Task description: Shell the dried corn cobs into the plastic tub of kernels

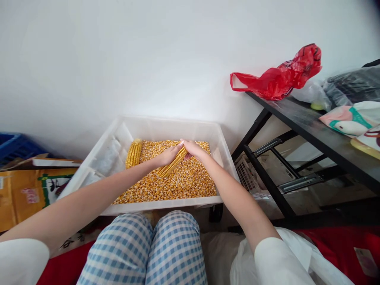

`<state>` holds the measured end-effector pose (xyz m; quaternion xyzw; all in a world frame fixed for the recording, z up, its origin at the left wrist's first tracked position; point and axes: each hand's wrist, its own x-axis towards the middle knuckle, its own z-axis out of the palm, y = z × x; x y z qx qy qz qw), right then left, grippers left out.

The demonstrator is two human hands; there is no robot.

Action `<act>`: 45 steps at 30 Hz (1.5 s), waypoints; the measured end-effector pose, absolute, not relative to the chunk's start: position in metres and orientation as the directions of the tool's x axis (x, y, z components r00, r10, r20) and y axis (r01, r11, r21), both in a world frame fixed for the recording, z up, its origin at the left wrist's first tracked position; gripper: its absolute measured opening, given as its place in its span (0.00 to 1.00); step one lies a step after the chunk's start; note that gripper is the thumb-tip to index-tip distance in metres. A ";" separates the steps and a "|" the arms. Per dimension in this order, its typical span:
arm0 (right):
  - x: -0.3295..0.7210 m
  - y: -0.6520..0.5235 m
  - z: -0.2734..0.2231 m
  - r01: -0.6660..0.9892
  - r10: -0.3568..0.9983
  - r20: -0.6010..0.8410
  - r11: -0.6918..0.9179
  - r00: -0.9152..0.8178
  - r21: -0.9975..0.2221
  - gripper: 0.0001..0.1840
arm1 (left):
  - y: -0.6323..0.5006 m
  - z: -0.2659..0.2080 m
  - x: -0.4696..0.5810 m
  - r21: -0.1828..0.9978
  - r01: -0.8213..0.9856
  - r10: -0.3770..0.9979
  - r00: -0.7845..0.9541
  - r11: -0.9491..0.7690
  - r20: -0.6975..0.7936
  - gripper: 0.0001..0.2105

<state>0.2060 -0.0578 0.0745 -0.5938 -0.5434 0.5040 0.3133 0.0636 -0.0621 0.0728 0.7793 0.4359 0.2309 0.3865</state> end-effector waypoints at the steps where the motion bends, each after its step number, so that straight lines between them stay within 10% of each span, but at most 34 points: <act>1: 0.206 -0.057 0.073 0.355 0.970 -0.231 -0.188 -0.081 -0.916 0.23 | -0.063 0.074 0.063 0.809 0.495 0.852 0.524 -0.316 0.012 0.35; 27: 0.201 -0.063 0.076 0.639 0.981 0.184 0.106 0.057 -0.762 0.21 | -0.055 0.078 0.055 0.877 0.427 0.831 0.553 -0.219 -0.062 0.31; 45: 0.214 -0.047 0.073 0.340 0.959 0.123 0.030 0.255 -0.940 0.21 | -0.057 0.095 0.053 0.666 0.626 0.833 0.554 -0.405 -0.014 0.30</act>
